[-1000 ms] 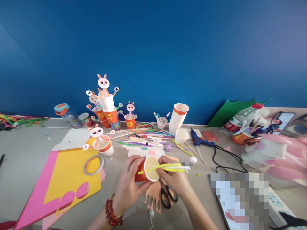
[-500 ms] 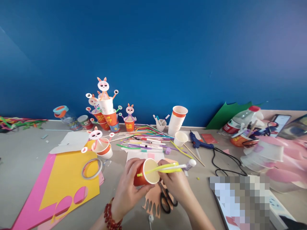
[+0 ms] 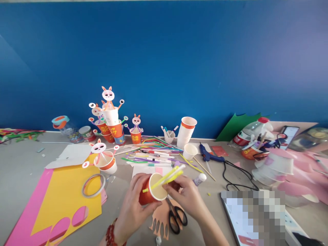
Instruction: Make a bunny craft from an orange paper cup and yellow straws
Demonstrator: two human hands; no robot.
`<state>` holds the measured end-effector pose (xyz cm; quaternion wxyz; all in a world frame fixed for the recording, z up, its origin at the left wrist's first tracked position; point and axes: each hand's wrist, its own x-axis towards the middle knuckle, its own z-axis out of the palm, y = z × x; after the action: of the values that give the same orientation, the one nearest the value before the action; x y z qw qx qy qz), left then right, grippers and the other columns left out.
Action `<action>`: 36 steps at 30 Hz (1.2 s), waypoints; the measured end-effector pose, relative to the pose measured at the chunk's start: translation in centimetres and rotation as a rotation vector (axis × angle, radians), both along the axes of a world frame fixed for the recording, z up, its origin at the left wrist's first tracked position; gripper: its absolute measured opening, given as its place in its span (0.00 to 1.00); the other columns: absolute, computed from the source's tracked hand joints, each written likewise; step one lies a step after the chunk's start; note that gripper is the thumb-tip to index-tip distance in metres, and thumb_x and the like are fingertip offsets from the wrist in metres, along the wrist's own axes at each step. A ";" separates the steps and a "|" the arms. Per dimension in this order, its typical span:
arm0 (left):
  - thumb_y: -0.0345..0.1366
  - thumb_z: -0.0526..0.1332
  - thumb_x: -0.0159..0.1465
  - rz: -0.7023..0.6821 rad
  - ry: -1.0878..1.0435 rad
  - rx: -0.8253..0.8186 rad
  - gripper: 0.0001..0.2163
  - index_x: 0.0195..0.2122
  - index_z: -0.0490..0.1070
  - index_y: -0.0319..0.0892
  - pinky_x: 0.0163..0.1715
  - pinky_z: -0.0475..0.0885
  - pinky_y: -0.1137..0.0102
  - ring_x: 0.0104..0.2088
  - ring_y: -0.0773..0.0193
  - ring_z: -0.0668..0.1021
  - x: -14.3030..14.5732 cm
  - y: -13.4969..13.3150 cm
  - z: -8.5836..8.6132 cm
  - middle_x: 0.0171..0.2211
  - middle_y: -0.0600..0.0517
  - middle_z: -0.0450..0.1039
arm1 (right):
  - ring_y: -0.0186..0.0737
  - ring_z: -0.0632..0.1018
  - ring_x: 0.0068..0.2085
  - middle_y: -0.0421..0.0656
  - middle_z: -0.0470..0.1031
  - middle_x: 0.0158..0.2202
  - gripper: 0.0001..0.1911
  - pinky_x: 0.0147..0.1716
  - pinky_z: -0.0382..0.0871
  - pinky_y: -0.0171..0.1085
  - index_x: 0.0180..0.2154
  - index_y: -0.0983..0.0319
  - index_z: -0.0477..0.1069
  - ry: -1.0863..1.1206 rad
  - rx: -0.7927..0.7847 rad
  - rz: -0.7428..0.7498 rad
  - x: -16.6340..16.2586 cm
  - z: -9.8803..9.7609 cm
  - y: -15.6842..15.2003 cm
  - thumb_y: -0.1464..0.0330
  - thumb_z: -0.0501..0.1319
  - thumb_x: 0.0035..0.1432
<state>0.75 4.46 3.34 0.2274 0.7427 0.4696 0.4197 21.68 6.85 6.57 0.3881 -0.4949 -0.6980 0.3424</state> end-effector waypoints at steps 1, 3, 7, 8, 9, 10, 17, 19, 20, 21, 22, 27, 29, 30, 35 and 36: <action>0.42 0.70 0.60 -0.009 -0.004 -0.010 0.30 0.61 0.60 0.50 0.56 0.73 0.53 0.57 0.49 0.73 0.0 0.0 0.1 0.56 0.44 0.68 | 0.36 0.69 0.25 0.37 0.67 0.21 0.12 0.25 0.60 0.33 0.25 0.61 0.71 0.004 -0.002 0.006 0.0 0.1 0.1 0.65 0.62 0.60; 0.42 0.70 0.60 -0.027 -0.020 -0.036 0.29 0.60 0.61 0.50 0.56 0.73 0.54 0.57 0.50 0.73 0.1 0.1 0.4 0.56 0.44 0.68 | 0.35 0.69 0.26 0.38 0.69 0.22 0.11 0.26 0.60 0.32 0.27 0.62 0.72 0.012 -0.031 0.042 0.1 0.4 0.2 0.65 0.61 0.62; 0.42 0.70 0.60 -0.041 -0.058 -0.067 0.28 0.59 0.62 0.48 0.56 0.72 0.55 0.57 0.50 0.73 0.2 0.1 1.0 0.55 0.44 0.68 | 0.36 0.72 0.27 0.38 0.72 0.25 0.09 0.27 0.62 0.32 0.32 0.61 0.75 -0.003 -0.080 0.083 0.4 0.7 0.5 0.66 0.60 0.64; 0.42 0.70 0.60 -0.045 -0.065 -0.067 0.28 0.59 0.63 0.48 0.56 0.72 0.54 0.56 0.49 0.73 0.2 0.1 1.1 0.55 0.44 0.68 | 0.36 0.73 0.27 0.38 0.72 0.25 0.09 0.27 0.62 0.32 0.32 0.61 0.75 -0.015 -0.083 0.084 0.5 0.7 0.6 0.66 0.60 0.63; 0.42 0.70 0.60 -0.048 -0.071 -0.068 0.28 0.59 0.63 0.48 0.56 0.72 0.54 0.56 0.49 0.73 0.2 0.1 1.1 0.54 0.44 0.68 | 0.36 0.73 0.27 0.38 0.72 0.25 0.08 0.27 0.62 0.31 0.32 0.61 0.74 -0.031 -0.083 0.086 0.6 0.7 0.6 0.66 0.60 0.63; 0.42 0.70 0.60 -0.051 -0.077 -0.070 0.28 0.59 0.63 0.48 0.56 0.72 0.54 0.56 0.49 0.73 0.2 0.1 1.1 0.54 0.43 0.69 | 0.36 0.73 0.27 0.38 0.73 0.25 0.08 0.26 0.62 0.31 0.32 0.61 0.75 -0.051 -0.081 0.089 0.6 0.7 0.6 0.67 0.61 0.63; 0.42 0.70 0.60 -0.043 -0.059 -0.037 0.30 0.60 0.61 0.51 0.55 0.73 0.56 0.55 0.50 0.74 0.1 0.0 0.3 0.54 0.45 0.68 | 0.37 0.76 0.30 0.41 0.78 0.30 0.06 0.27 0.62 0.31 0.33 0.61 0.75 -0.171 0.066 0.150 0.7 1.3 0.5 0.71 0.60 0.62; 0.42 0.71 0.59 -0.040 -0.046 -0.035 0.30 0.60 0.60 0.51 0.56 0.72 0.56 0.56 0.50 0.73 0.0 0.0 0.0 0.55 0.45 0.68 | 0.37 0.76 0.29 0.42 0.77 0.29 0.07 0.27 0.61 0.31 0.31 0.61 0.74 -0.222 0.137 0.161 0.8 1.5 0.4 0.73 0.60 0.61; 0.42 0.71 0.59 -0.042 -0.041 -0.038 0.30 0.60 0.60 0.51 0.55 0.72 0.56 0.56 0.50 0.73 0.0 0.0 0.0 0.55 0.45 0.68 | 0.37 0.75 0.28 0.42 0.77 0.28 0.07 0.26 0.61 0.31 0.30 0.62 0.74 -0.250 0.179 0.163 0.8 1.5 0.4 0.74 0.60 0.60; 0.42 0.71 0.59 -0.045 -0.040 -0.042 0.30 0.60 0.60 0.51 0.55 0.73 0.56 0.56 0.50 0.73 0.0 0.0 0.0 0.55 0.45 0.67 | 0.37 0.75 0.27 0.41 0.76 0.26 0.08 0.26 0.60 0.32 0.29 0.62 0.74 -0.279 0.226 0.163 0.8 1.5 0.4 0.74 0.60 0.60; 0.42 0.71 0.59 -0.046 -0.041 -0.045 0.30 0.60 0.60 0.51 0.55 0.73 0.56 0.55 0.50 0.73 0.1 0.1 0.0 0.55 0.45 0.67 | 0.37 0.75 0.26 0.41 0.76 0.25 0.08 0.26 0.60 0.32 0.28 0.62 0.73 -0.306 0.275 0.162 0.8 1.4 0.4 0.75 0.60 0.59; 0.41 0.71 0.59 -0.052 -0.040 -0.061 0.30 0.59 0.59 0.51 0.54 0.73 0.55 0.55 0.49 0.73 0.1 0.1 0.2 0.54 0.45 0.66 | 0.40 0.78 0.28 0.42 0.79 0.25 0.10 0.28 0.61 0.34 0.26 0.61 0.75 -0.436 0.449 0.184 1.1 1.4 0.4 0.75 0.61 0.59; 0.41 0.71 0.59 -0.061 -0.035 -0.061 0.30 0.60 0.59 0.51 0.54 0.73 0.54 0.55 0.49 0.73 0.1 0.0 0.2 0.55 0.45 0.65 | 0.42 0.80 0.32 0.43 0.81 0.29 0.08 0.31 0.63 0.34 0.28 0.60 0.77 -0.495 0.432 0.200 1.1 1.6 0.4 0.74 0.63 0.59; 0.41 0.70 0.60 -0.064 -0.033 -0.059 0.30 0.60 0.59 0.52 0.55 0.73 0.54 0.56 0.49 0.73 0.0 0.0 0.2 0.55 0.44 0.65 | 0.43 0.81 0.34 0.43 0.82 0.31 0.06 0.32 0.64 0.34 0.30 0.60 0.78 -0.521 0.409 0.204 1.1 1.9 0.4 0.74 0.63 0.58; 0.40 0.70 0.60 -0.090 -0.038 -0.042 0.30 0.60 0.59 0.52 0.55 0.73 0.54 0.56 0.48 0.72 0.0 -0.2 -0.3 0.55 0.44 0.64 | 0.39 0.79 0.31 0.40 0.81 0.30 0.06 0.29 0.63 0.33 0.29 0.60 0.78 -0.598 0.205 0.220 0.9 3.3 0.1 0.75 0.65 0.54; 0.40 0.70 0.59 -0.095 -0.042 -0.036 0.30 0.60 0.59 0.52 0.55 0.72 0.53 0.56 0.48 0.72 -0.1 -0.1 -0.4 0.55 0.44 0.64 | 0.38 0.78 0.29 0.40 0.80 0.29 0.06 0.28 0.61 0.33 0.28 0.60 0.77 -0.595 0.163 0.211 0.9 3.5 0.1 0.76 0.65 0.53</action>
<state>0.69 4.32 2.96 0.2702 0.7509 0.4364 0.4156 22.61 6.94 10.02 0.1678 -0.4654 -0.8534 0.1640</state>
